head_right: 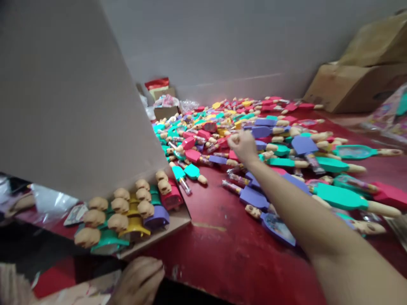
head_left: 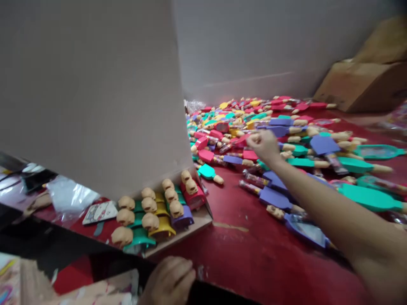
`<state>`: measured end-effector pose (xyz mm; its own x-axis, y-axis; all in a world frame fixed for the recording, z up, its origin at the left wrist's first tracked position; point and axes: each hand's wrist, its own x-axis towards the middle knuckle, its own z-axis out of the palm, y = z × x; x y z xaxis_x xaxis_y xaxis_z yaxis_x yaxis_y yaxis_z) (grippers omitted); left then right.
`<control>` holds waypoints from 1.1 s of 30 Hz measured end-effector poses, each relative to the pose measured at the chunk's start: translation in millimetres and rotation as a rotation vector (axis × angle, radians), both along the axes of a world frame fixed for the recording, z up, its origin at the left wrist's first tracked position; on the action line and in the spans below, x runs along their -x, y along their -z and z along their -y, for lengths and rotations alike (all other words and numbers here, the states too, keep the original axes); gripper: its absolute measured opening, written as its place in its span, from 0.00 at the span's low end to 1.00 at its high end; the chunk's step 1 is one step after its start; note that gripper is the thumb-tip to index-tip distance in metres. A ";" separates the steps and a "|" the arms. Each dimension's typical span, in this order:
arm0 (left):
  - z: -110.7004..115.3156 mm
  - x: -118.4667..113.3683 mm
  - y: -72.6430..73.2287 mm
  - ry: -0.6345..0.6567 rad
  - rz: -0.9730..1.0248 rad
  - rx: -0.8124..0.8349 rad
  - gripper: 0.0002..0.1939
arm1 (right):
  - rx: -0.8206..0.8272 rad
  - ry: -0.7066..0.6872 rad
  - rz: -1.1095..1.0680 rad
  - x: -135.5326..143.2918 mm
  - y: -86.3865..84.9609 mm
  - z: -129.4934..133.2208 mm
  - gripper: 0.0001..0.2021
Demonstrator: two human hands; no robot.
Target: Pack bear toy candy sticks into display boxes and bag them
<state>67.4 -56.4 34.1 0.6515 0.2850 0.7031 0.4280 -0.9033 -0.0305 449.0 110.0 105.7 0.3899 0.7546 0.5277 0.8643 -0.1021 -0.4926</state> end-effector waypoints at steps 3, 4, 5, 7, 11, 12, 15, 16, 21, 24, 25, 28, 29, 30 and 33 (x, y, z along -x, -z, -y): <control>11.1 35.4 19.4 -0.274 0.058 -0.004 0.10 | -0.222 -0.033 0.040 15.4 -24.6 43.2 0.17; 12.4 45.5 24.5 -0.403 0.124 -0.014 0.10 | -0.341 -0.086 0.025 23.8 -30.8 58.4 0.18; 12.0 53.9 29.8 -0.534 0.222 -0.011 0.12 | -0.457 -0.172 -0.030 34.6 -35.3 72.5 0.19; 6.7 64.5 41.6 -0.710 0.425 0.116 0.23 | -0.596 -0.307 -0.205 63.3 -37.2 95.0 0.20; -8.5 66.2 63.0 -0.688 0.563 0.582 0.31 | -0.696 -0.396 -0.466 131.3 -10.2 109.7 0.18; -10.7 64.9 66.4 -0.681 0.542 0.626 0.28 | -0.732 -0.397 -0.493 145.4 0.1 108.6 0.17; -11.6 61.7 73.8 -0.707 0.456 0.615 0.19 | -0.737 -0.377 -0.519 172.3 24.0 105.0 0.12; -10.4 61.1 75.9 -0.717 0.442 0.613 0.16 | -0.689 -0.377 -0.498 176.3 27.3 105.1 0.11; -3.5 57.2 83.3 -0.767 0.414 0.676 0.12 | -0.443 -0.364 -0.276 185.4 18.7 110.2 0.08; -6.2 52.3 78.8 -0.764 0.413 0.720 0.12 | -0.456 -0.359 -0.078 194.4 24.4 109.2 0.06; -9.0 51.2 75.4 -0.753 0.412 0.735 0.13 | -0.449 -0.372 -0.024 196.5 29.8 107.8 0.05; -22.9 54.0 60.9 -0.688 0.386 0.797 0.14 | -0.421 -0.356 0.088 194.8 47.1 100.6 0.07; -29.1 57.4 54.2 -0.659 0.362 0.819 0.14 | -0.420 -0.349 0.071 191.4 51.1 98.1 0.08; -36.2 61.8 46.1 -0.629 0.351 0.852 0.14 | -0.416 -0.349 0.021 186.9 53.6 96.4 0.11; -63.3 75.1 8.6 -0.513 0.584 1.006 0.19 | -0.386 -0.401 -0.216 169.6 55.1 99.0 0.15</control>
<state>-7.7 6.9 25.5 -0.0242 0.9843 0.1750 0.4524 -0.1453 0.8799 279.4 11.1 50.6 0.2430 0.6346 0.7336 0.6746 0.4329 -0.5979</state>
